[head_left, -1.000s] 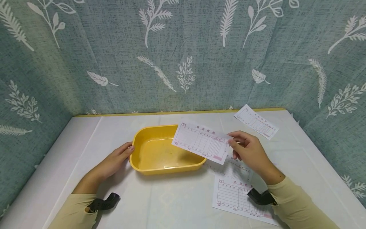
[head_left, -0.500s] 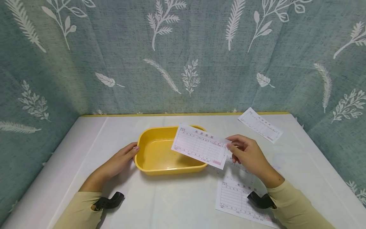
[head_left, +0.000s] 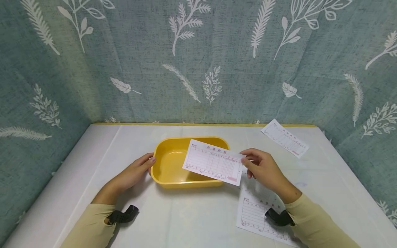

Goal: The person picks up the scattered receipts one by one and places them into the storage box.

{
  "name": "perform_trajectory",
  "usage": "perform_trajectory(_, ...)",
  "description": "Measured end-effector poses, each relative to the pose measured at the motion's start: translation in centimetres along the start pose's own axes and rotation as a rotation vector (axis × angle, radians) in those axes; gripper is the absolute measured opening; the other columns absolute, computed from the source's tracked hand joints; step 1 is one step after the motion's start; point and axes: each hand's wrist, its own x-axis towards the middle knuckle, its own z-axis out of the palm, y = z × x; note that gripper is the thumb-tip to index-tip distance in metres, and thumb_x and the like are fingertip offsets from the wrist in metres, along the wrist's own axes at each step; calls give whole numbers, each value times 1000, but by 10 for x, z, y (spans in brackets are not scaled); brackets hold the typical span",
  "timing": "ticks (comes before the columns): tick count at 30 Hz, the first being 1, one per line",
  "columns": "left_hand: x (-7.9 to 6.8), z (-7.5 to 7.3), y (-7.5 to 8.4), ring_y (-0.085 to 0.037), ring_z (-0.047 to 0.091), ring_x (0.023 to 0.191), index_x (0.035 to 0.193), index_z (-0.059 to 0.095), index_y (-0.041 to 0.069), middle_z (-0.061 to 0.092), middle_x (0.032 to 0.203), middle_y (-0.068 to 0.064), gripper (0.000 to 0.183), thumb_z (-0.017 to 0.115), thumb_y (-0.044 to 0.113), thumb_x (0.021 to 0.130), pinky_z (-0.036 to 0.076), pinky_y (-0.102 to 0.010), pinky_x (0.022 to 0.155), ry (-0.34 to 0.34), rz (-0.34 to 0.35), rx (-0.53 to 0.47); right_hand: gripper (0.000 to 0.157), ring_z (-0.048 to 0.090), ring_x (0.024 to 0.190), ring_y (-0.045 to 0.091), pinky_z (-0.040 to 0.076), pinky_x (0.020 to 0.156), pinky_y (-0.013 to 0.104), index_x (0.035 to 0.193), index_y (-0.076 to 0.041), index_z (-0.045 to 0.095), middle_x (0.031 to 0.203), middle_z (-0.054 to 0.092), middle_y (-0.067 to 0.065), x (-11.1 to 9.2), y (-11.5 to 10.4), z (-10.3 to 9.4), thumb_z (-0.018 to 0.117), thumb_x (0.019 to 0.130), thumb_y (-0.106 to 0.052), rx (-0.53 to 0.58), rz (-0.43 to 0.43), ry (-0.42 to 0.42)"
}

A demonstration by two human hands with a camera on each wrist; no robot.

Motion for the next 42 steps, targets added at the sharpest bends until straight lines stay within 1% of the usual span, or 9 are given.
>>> perform_trajectory(10, 0, 0, 3, -29, 44, 120, 144, 43, 9, 55, 88, -4, 49, 38, 43, 108, 30, -49, 104, -6, 14, 7, 25, 58, 60, 39, 45, 50, 26, 122, -7, 65, 95, 71, 11, 15, -5, 7, 63, 98, -13, -32, -8, -38)
perform_trajectory(15, -1, 0, 3, -30, 41, 125, 145, 42, 10, 55, 92, -5, 51, 38, 44, 108, 29, -54, 108, -8, 1, 6, 22, 58, 59, 39, 46, 50, 27, 120, -7, 65, 96, 71, 11, 25, -8, 10, 62, 99, -11, -35, -22, -66)
perform_trajectory(18, -1, -1, 1, -31, 40, 126, 146, 41, 10, 56, 96, -7, 54, 37, 47, 107, 28, -56, 110, -13, -12, -4, 22, 58, 58, 37, 48, 51, 28, 120, -5, 65, 99, 72, 13, 29, -9, 11, 62, 99, -10, -29, -26, -84)
perform_trajectory(25, -1, -2, -2, -31, 40, 126, 148, 39, 11, 56, 100, -9, 56, 36, 48, 107, 31, -53, 108, -29, -27, 9, 23, 56, 56, 19, 50, 53, 28, 120, -4, 64, 102, 73, 13, 38, -9, 19, 62, 98, -10, -55, -10, -112)
perform_trajectory(30, 0, -2, -2, -32, 40, 126, 150, 39, 13, 55, 112, -12, 58, 36, 51, 106, 31, -56, 108, -12, -46, 7, 19, 56, 54, 17, 52, 53, 30, 116, -5, 66, 99, 73, 12, 46, -10, 25, 62, 98, -9, -73, -21, -129)
perform_trajectory(34, -1, -2, -1, -32, 39, 127, 151, 39, 13, 52, 126, -13, 59, 36, 51, 106, 29, -58, 112, -5, -64, -1, 20, 56, 54, 17, 55, 54, 34, 117, -5, 67, 103, 73, 13, 50, -10, 31, 63, 98, -11, -85, -8, -153)
perform_trajectory(36, -1, -2, -1, -32, 38, 128, 151, 39, 13, 52, 128, -14, 59, 36, 52, 106, 28, -59, 113, -5, -66, -4, 20, 57, 54, 18, 56, 53, 34, 117, -7, 68, 104, 73, 12, 52, -10, 33, 63, 98, -12, -94, 7, -153)
perform_trajectory(39, -1, -2, 0, -33, 37, 130, 152, 38, 13, 51, 134, -15, 61, 35, 53, 106, 25, -63, 115, -6, -68, -10, 20, 59, 59, 18, 55, 52, 29, 117, -8, 68, 104, 73, 10, 55, -9, 35, 64, 98, -13, -110, 10, -153)
perform_trajectory(42, -1, -1, 0, -33, 37, 134, 152, 36, 11, 48, 142, -16, 63, 35, 53, 106, 23, -64, 117, -9, -69, -27, 20, 63, 73, 15, 55, 56, 25, 116, -8, 69, 103, 73, 9, 57, -9, 38, 65, 98, -14, -130, -16, -150)
